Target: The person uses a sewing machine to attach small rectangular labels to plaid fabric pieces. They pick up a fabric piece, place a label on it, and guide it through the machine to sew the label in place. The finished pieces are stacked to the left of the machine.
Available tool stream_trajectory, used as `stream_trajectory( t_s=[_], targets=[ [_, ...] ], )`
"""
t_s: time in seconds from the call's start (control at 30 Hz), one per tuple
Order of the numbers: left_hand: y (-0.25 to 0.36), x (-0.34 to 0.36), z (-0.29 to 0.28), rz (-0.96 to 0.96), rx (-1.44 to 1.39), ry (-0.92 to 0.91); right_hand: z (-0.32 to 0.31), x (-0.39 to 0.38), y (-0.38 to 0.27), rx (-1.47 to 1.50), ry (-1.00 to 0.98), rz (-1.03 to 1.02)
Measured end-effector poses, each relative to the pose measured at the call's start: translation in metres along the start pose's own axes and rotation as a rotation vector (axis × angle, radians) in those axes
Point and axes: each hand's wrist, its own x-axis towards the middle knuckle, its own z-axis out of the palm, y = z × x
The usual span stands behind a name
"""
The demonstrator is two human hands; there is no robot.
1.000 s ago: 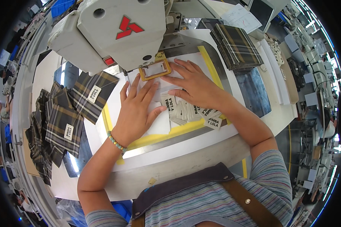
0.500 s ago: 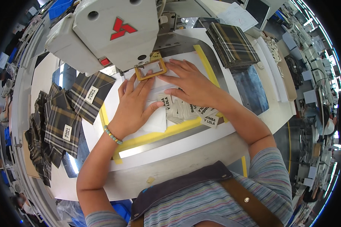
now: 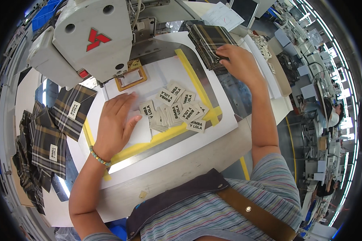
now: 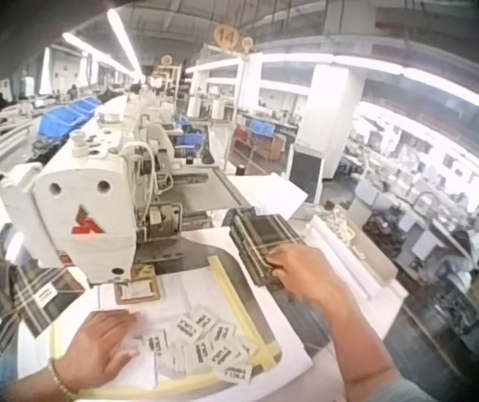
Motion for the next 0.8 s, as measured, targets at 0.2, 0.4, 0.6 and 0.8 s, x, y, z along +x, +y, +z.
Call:
stream_trajectory(
  t_s=[0.2, 0.4, 0.6, 0.8],
  targets=[
    [0.018, 0.002, 0.009, 0.187, -0.104, -0.121, 0.009, 0.0, 0.014, 0.275, 0.045, 0.024],
    [0.014, 0.0, 0.001, 0.156, -0.139, 0.049, -0.006, 0.012, 0.01, 0.37, -0.09, 0.23],
    [0.033, 0.008, -0.015, 0.18, -0.19, 0.159, -0.011, 0.023, 0.033, 0.455, 0.021, 0.148],
    [0.041, 0.027, -0.01, 0.27, -0.098, 0.239, 0.009, 0.049, -0.041, 0.229, 0.364, -0.277]
  ],
)
